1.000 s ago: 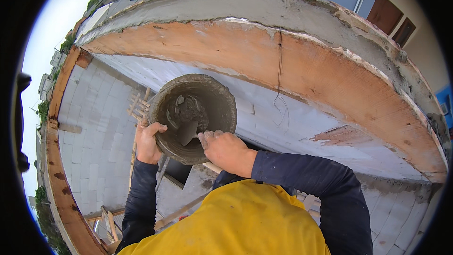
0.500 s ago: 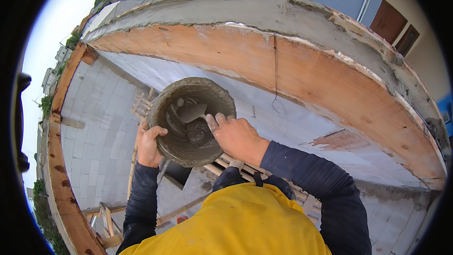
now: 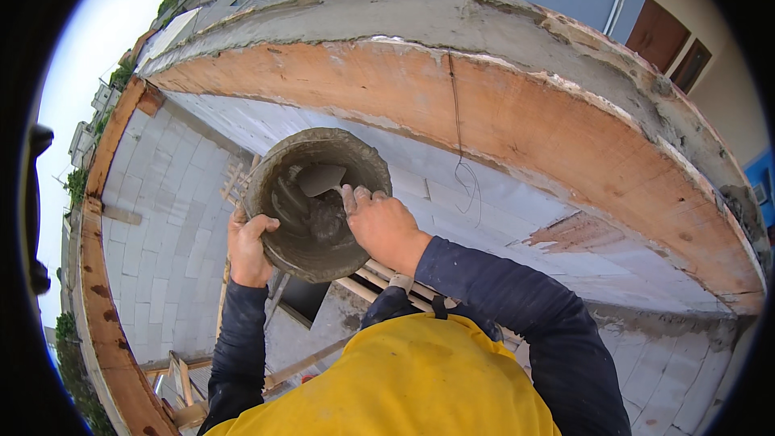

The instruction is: The person scoops wet cement from a bucket with a trowel and spreads it onto a wooden beam on a bamboo scaffold. They repeatedly scoop and smooth the cement along the beam, occasionally pouring the remaining cement directly from the bucket onto the beam.

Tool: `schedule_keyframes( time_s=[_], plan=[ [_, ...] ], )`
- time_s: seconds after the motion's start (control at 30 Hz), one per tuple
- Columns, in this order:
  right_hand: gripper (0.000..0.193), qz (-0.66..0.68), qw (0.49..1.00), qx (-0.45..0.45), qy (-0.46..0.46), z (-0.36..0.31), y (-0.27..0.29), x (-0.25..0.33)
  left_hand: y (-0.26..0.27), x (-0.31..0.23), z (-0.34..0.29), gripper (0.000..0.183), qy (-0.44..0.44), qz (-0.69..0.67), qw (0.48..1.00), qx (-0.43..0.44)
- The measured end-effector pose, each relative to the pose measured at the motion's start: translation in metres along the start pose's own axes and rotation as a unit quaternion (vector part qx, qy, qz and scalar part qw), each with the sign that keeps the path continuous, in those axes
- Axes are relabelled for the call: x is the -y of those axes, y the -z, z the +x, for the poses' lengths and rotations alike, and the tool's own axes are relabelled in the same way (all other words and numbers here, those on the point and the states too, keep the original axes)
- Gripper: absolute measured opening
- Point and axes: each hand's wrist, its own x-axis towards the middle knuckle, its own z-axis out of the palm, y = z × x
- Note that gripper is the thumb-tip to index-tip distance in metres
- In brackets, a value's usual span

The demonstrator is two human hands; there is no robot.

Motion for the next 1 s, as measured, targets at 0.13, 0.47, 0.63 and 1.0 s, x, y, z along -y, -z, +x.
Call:
schedule_keyframes(
  time_s=[0.13, 0.47, 0.63, 1.0],
  plan=[
    [0.055, 0.0, 0.998, 0.067, 0.01, 0.0, 0.001, -0.002, -0.003, -0.003, -0.005, 0.046, 0.01, 0.033, 0.999, -0.026],
    [0.042, 0.106, 0.983, 0.14, -0.045, -0.008, -0.002, -0.011, -0.034, -0.013, -0.016, 0.069, 0.007, 0.156, 0.981, 0.113],
    [0.044, 0.234, 0.933, 0.252, -0.104, -0.023, -0.013, -0.017, -0.045, -0.016, -0.01, 0.078, -0.004, 0.21, 0.959, 0.191],
    [0.053, 0.423, 0.84, 0.31, -0.141, -0.039, -0.003, -0.006, -0.047, -0.008, -0.023, 0.059, 0.075, 0.045, 0.989, 0.117]
  ],
)
